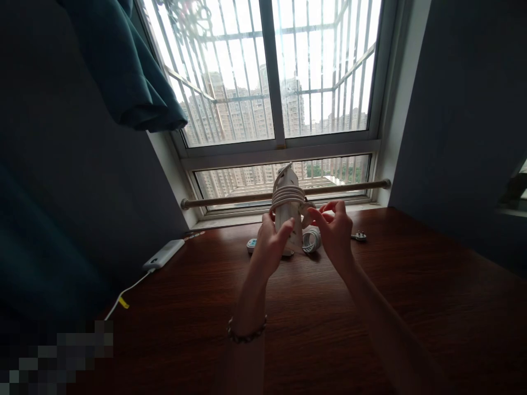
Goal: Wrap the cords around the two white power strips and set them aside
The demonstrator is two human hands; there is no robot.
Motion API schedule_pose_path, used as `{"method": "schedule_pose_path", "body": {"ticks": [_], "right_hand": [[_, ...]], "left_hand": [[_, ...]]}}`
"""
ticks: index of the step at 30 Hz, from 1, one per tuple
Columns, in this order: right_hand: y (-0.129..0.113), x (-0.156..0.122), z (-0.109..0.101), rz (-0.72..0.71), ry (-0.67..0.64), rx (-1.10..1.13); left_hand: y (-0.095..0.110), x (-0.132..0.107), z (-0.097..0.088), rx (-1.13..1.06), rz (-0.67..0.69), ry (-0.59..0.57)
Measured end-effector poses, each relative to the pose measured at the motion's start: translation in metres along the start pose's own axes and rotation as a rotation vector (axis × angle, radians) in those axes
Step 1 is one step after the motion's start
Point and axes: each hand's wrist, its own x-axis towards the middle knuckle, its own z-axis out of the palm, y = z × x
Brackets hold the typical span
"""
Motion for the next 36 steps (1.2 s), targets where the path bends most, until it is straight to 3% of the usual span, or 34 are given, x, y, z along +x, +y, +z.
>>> {"method": "schedule_pose_path", "body": {"ticks": [7, 9, 12, 15, 18, 20, 23, 26, 29, 31, 34, 36], "right_hand": [[-0.011, 0.001, -0.005, 0.04, -0.067, 0.156], [-0.014, -0.001, -0.006, 0.049, -0.08, 0.141], [-0.017, -0.006, -0.007, 0.114, -0.112, 0.026], [-0.019, -0.01, -0.008, 0.292, -0.318, -0.028], [-0.022, -0.011, -0.006, 0.54, -0.58, 0.095], [-0.024, -0.01, -0.004, 0.637, -0.658, 0.226], [-0.022, -0.009, -0.003, 0.621, -0.633, 0.444], [-0.011, -0.012, -0.009, 0.542, -0.494, 0.461], [0.008, -0.021, -0.032, 0.42, -0.373, 0.197], [0.024, -0.029, -0.059, 0.273, -0.316, -0.104], [0.052, -0.039, -0.118, 0.092, -0.295, -0.61], [0.072, -0.042, -0.164, 0.01, -0.289, -0.833]], "left_hand": [[0.009, -0.003, 0.015, -0.476, -0.269, -0.158], [0.008, -0.001, 0.018, -0.583, -0.281, -0.179], [0.001, 0.002, 0.023, -0.664, -0.22, -0.106], [-0.008, 0.005, 0.029, -0.678, -0.167, -0.033], [-0.017, 0.009, 0.032, -0.639, -0.102, -0.024], [-0.023, 0.012, 0.033, -0.577, -0.034, -0.013], [-0.032, 0.015, 0.034, -0.441, 0.048, 0.0], [-0.044, 0.007, 0.034, -0.299, 0.079, -0.064], [-0.066, -0.015, 0.027, -0.123, 0.029, -0.199], [-0.087, -0.035, 0.015, 0.002, -0.019, -0.25], [-0.12, -0.063, -0.009, 0.137, -0.056, -0.234], [-0.137, -0.074, -0.024, 0.161, -0.083, -0.174]]}}
